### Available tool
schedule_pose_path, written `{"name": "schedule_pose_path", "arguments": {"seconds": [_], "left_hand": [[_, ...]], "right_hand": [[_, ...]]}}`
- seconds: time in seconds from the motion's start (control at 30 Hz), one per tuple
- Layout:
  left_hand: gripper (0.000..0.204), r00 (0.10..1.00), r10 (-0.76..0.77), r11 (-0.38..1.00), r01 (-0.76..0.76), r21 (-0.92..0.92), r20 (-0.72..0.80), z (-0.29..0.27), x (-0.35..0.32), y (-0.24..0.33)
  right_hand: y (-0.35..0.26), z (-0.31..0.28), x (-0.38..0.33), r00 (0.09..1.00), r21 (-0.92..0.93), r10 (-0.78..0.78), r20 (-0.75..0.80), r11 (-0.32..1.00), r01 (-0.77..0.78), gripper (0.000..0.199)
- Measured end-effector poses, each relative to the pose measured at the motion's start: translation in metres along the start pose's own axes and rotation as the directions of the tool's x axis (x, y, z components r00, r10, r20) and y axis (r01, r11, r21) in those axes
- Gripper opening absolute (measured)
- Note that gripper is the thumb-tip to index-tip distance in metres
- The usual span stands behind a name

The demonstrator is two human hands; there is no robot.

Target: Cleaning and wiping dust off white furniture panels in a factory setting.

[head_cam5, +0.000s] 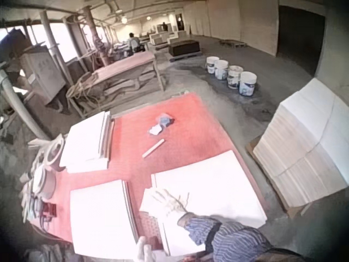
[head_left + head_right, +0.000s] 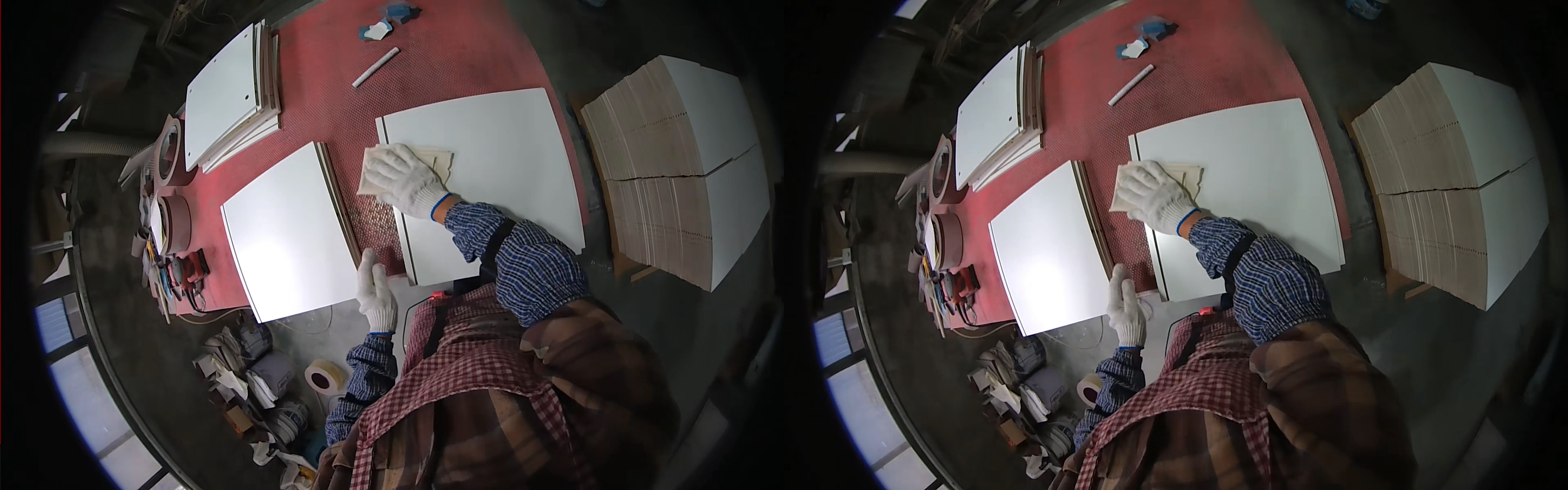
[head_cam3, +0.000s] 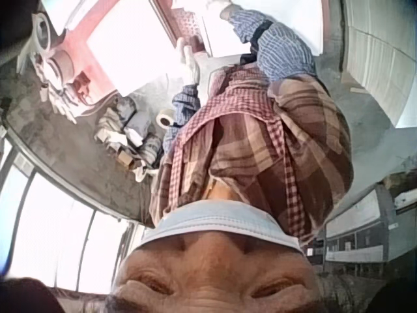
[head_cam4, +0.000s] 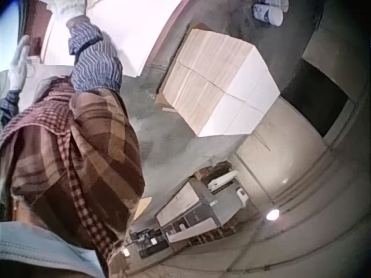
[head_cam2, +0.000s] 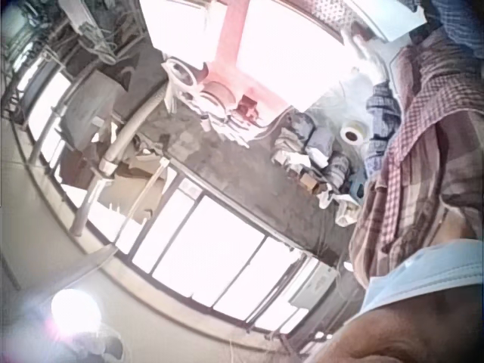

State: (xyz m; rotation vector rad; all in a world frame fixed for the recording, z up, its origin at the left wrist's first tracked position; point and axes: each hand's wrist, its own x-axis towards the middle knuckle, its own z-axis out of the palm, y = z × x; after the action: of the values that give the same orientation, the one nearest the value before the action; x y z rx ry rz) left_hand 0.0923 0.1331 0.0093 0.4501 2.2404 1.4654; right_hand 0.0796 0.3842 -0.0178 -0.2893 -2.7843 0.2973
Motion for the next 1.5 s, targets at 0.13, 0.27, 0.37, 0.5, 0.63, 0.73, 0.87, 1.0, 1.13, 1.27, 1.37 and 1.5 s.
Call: {"name": "schedule_pose_path", "arguments": {"seconds": [0.13, 0.27, 0.37, 0.5, 0.63, 0.73, 0.87, 1.0, 1.13, 1.27, 1.37, 1.5], "left_hand": [[0.047, 0.995, -0.084, 0.961, 0.067, -0.270, -0.051, -0.021, -0.006, -0.004], [0.047, 0.983, -0.174, 0.983, 0.177, -0.055, 0.057, -0.006, 0.006, 0.017], [0.054, 0.969, -0.200, 0.978, 0.188, 0.092, 0.146, -0.007, 0.010, 0.009], [0.063, 0.956, -0.201, 0.910, 0.100, 0.403, 0.216, 0.010, 0.025, 0.008], [0.067, 0.948, -0.215, 0.861, 0.071, 0.503, 0.233, 0.033, 0.029, 0.040], [0.064, 0.944, -0.228, 0.746, 0.012, 0.666, 0.239, 0.037, 0.033, 0.030], [0.062, 0.922, -0.302, 0.828, 0.128, 0.546, 0.242, 0.029, 0.037, 0.008], [0.059, 0.915, -0.309, 0.895, 0.188, 0.405, 0.258, 0.037, 0.035, 0.009], [0.061, 0.926, -0.292, 0.906, 0.189, 0.380, 0.238, 0.038, 0.033, 0.018], [0.064, 0.890, -0.411, 0.857, 0.304, 0.416, 0.197, 0.034, 0.031, 0.035], [0.064, 0.897, -0.396, 0.865, 0.291, 0.408, 0.198, 0.038, 0.032, 0.042], [0.050, 0.935, -0.306, 0.925, 0.247, 0.290, 0.181, 0.032, 0.038, -0.002]], "right_hand": [[-0.061, 0.003, -0.086, 0.931, -0.120, -0.349, 0.102, 0.925, 0.360, 0.064], [-0.073, 0.007, -0.188, 0.914, -0.062, -0.340, 0.223, 0.930, 0.361, 0.063], [-0.042, -0.070, -0.198, 0.944, 0.134, -0.150, 0.294, 0.984, 0.115, 0.063], [0.023, -0.098, -0.254, 0.930, 0.033, 0.324, 0.176, 0.942, -0.335, 0.064], [0.062, -0.107, -0.289, 0.798, -0.037, 0.602, 0.014, 0.798, -0.601, 0.063], [0.078, -0.105, -0.274, 0.765, -0.071, 0.640, -0.069, 0.762, -0.644, 0.061], [0.129, -0.097, -0.217, 0.815, -0.096, 0.574, -0.081, 0.809, -0.580, 0.060], [0.199, -0.090, -0.154, 0.857, -0.159, 0.477, -0.195, 0.847, -0.507, 0.056], [0.216, -0.076, -0.094, 0.834, -0.225, 0.515, -0.198, 0.804, -0.550, 0.058], [0.146, -0.065, -0.068, 0.958, -0.134, 0.282, -0.049, 0.949, -0.286, 0.055], [0.071, -0.040, -0.100, 0.994, -0.044, 0.035, 0.106, 0.999, -0.030, 0.063], [-0.026, -0.052, -0.160, 0.982, 0.295, -0.148, 0.119, 0.949, 0.108, 0.059]]}}
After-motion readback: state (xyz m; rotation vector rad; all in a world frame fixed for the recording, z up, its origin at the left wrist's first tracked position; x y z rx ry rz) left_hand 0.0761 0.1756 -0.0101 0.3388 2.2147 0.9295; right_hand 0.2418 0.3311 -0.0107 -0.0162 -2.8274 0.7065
